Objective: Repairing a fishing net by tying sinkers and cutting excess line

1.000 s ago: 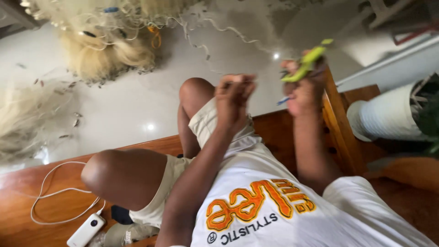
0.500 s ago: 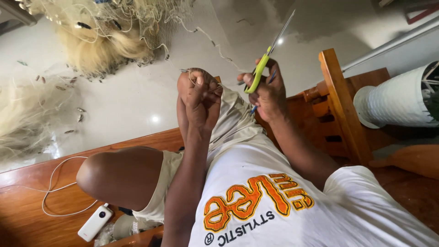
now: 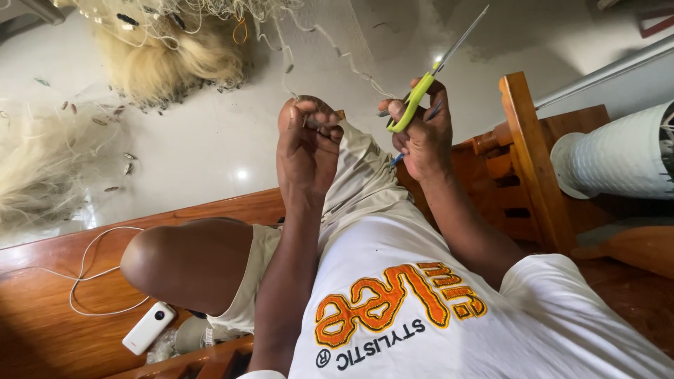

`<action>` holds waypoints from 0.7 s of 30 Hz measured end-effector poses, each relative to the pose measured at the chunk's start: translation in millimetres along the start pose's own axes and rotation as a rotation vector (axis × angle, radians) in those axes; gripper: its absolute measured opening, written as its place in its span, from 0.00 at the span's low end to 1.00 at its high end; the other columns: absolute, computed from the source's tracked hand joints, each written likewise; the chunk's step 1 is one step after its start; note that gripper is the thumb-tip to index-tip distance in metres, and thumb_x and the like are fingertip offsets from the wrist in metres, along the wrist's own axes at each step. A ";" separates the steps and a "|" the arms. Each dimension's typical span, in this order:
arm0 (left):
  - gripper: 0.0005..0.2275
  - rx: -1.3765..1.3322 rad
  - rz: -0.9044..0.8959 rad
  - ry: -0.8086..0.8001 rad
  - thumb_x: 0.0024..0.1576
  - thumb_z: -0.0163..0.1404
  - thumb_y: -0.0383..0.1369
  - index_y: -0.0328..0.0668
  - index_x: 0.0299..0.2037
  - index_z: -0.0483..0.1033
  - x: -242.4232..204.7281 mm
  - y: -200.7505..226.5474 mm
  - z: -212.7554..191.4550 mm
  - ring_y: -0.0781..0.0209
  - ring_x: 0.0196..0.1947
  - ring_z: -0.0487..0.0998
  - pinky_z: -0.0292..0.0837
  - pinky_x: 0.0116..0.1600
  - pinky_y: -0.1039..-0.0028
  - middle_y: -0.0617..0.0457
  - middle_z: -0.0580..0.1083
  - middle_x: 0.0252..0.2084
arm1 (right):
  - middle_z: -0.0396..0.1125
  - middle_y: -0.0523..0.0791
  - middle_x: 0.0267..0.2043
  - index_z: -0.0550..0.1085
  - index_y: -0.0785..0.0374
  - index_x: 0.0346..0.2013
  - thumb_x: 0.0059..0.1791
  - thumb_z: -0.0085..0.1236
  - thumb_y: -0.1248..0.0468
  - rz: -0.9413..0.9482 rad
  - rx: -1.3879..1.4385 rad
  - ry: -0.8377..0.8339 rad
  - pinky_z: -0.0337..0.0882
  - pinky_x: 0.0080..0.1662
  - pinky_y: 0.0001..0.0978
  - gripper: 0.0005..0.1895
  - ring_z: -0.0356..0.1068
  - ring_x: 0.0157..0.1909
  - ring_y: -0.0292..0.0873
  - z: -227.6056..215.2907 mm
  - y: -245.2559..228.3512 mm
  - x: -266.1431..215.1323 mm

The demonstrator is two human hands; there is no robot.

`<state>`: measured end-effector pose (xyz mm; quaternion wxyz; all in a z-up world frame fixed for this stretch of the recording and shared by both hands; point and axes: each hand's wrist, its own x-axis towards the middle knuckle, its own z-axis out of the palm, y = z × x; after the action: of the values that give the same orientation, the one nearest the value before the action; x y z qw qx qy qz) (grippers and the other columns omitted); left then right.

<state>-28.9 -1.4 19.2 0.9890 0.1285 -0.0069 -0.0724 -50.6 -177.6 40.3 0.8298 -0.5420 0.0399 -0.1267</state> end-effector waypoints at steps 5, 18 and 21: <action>0.11 0.062 -0.007 -0.099 0.60 0.54 0.34 0.39 0.48 0.74 7.2 -12.2 -11.4 0.64 0.31 0.72 0.70 0.41 0.79 0.56 0.67 0.26 | 0.72 0.59 0.37 0.59 0.55 0.52 0.51 0.59 0.70 0.007 -0.024 -0.005 0.51 0.14 0.18 0.22 0.47 0.11 0.28 11.2 1.5 -0.9; 0.12 0.353 0.377 -0.038 0.67 0.45 0.32 0.31 0.53 0.71 14.5 -7.8 10.9 0.53 0.52 0.79 0.78 0.57 0.69 0.42 0.75 0.51 | 0.73 0.58 0.35 0.59 0.58 0.53 0.50 0.61 0.69 0.013 -0.118 -0.122 0.52 0.16 0.18 0.23 0.53 0.13 0.30 52.3 -3.0 -8.5; 0.10 0.144 0.377 -0.094 0.68 0.41 0.31 0.29 0.50 0.68 9.9 -3.7 16.4 0.46 0.50 0.80 0.83 0.52 0.67 0.36 0.76 0.50 | 0.73 0.56 0.33 0.59 0.59 0.55 0.50 0.61 0.69 -0.060 -0.209 -0.168 0.54 0.17 0.18 0.24 0.56 0.14 0.31 51.6 -0.4 -1.3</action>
<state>-20.1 -10.4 34.1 0.9719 0.1918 -0.0823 0.1089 -41.4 -131.5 61.7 0.7651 -0.6351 -0.0330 -0.1007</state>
